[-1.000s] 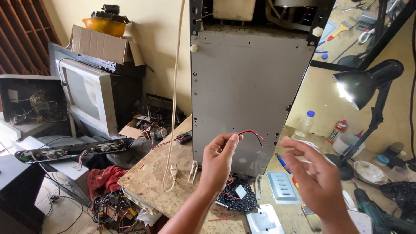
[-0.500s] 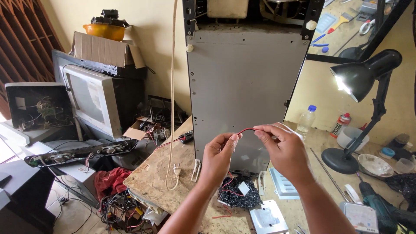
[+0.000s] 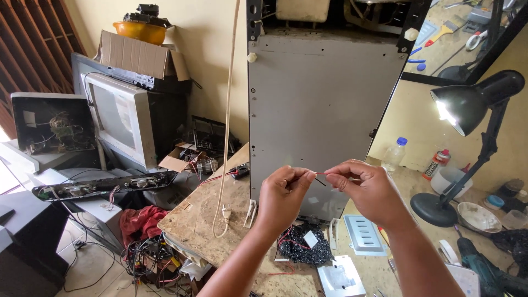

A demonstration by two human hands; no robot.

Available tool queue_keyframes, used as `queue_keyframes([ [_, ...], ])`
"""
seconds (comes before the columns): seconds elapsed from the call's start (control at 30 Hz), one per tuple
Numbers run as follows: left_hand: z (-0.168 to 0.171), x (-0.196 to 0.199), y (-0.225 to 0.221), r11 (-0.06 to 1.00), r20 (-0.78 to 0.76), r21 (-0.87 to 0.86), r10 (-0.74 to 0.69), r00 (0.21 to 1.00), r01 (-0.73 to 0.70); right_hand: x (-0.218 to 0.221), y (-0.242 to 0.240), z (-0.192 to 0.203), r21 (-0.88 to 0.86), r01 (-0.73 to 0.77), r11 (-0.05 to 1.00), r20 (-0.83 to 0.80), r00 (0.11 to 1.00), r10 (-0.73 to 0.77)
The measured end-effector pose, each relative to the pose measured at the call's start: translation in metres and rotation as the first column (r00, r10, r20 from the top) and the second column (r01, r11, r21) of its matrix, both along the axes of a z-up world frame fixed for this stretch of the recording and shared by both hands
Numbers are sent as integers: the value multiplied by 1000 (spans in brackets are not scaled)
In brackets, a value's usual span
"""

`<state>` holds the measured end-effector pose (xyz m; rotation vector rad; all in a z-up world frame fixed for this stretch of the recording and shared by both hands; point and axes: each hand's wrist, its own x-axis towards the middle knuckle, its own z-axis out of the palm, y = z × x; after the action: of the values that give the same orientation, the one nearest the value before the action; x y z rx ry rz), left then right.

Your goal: Preparing electronic components for a water dispenser repair by unwrapping them and stripping wires at a workbench.

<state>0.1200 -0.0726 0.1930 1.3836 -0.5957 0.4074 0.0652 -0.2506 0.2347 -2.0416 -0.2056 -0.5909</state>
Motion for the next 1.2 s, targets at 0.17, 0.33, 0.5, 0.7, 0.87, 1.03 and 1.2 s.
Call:
queue_keyframes([
  [0.17,4,-2,-2,1000,35,-6,0,999,0,-5,-5,0,229,23,973,-162,987,15],
  [0.33,2,-2,-2,999,84,37,34,996,-38,-1,-12,-9,295,-3,955,-201,977,65],
  [0.5,0,-2,-4,998,80,41,37,996,-40,5,-19,-20,346,-63,936,-58,994,88],
  [0.7,-5,3,-6,1000,-2,13,6,1000,-6,-4,-12,-17,359,-33,933,-28,999,47],
  [0.87,-10,7,-10,999,-92,-37,-42,995,39,2,-6,-19,231,-25,973,-39,999,35],
  [1.03,-13,8,-8,998,-108,-39,-47,993,43,8,-5,-27,198,-51,979,42,998,43],
  [1.2,-9,5,-6,999,-70,-32,-23,997,21,11,-4,-29,130,-66,989,147,988,46],
])
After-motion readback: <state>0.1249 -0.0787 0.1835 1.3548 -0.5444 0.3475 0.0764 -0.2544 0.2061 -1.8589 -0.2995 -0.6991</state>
